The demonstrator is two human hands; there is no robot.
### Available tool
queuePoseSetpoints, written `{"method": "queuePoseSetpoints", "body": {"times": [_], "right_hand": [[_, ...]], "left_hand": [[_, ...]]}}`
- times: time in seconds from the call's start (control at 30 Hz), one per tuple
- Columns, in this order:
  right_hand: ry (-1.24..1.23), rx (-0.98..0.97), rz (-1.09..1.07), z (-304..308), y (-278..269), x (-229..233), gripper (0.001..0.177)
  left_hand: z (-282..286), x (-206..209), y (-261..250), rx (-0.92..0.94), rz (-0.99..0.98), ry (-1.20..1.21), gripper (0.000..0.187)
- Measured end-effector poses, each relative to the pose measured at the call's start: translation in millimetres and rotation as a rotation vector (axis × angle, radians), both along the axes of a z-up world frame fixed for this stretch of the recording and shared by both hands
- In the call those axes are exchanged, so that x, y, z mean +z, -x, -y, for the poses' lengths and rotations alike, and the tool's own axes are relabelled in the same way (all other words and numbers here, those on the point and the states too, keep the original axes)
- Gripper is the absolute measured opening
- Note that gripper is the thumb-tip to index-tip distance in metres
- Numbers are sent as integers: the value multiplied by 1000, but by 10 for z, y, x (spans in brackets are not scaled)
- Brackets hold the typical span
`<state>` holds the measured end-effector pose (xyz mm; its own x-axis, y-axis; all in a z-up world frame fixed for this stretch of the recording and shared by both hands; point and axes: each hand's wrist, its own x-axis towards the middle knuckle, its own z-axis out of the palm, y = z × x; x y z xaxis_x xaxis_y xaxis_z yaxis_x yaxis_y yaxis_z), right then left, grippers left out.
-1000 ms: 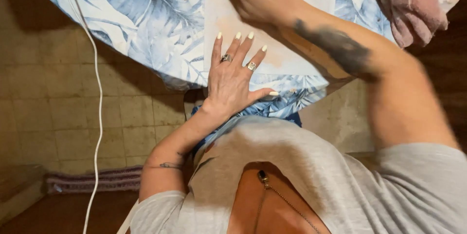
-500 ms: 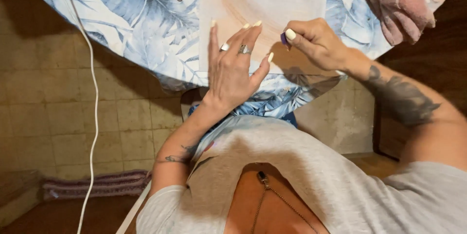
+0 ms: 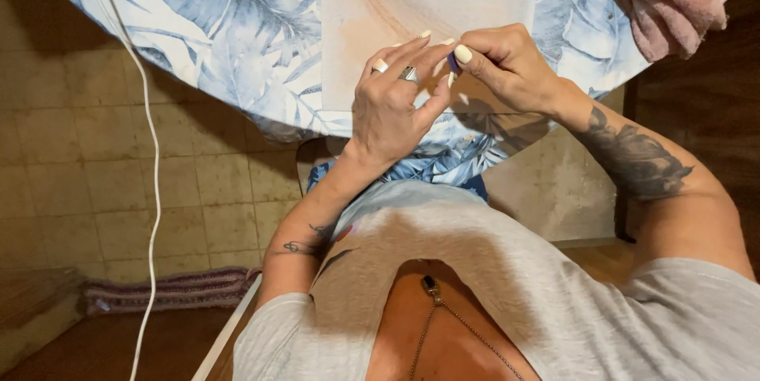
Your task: Sanding small mosaic tiles to smooth their edges using a sanding block on a table.
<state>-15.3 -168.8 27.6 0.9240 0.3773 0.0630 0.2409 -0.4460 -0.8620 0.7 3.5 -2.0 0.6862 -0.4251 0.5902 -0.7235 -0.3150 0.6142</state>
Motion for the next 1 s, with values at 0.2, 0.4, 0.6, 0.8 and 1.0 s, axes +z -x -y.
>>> {"method": "queuePoseSetpoints", "body": {"times": [0.2, 0.4, 0.6, 0.8, 1.0], "right_hand": [[92, -30, 184, -58, 12, 1, 34], [160, -26, 207, -48, 59, -56, 29], [1049, 108, 348, 354, 183, -259, 25], [993, 177, 268, -9, -194, -197, 22], [731, 63, 563, -474, -1226, -395, 28]], "left_hand": [[-5, 28, 20, 36, 47, -27, 23], [-13, 53, 53, 76, 63, -36, 16], [-173, -40, 106, 130, 20, -619, 46], [-281, -118, 86, 27, 15, -746, 58], [-280, -115, 94, 49, 45, -766, 63]]}}
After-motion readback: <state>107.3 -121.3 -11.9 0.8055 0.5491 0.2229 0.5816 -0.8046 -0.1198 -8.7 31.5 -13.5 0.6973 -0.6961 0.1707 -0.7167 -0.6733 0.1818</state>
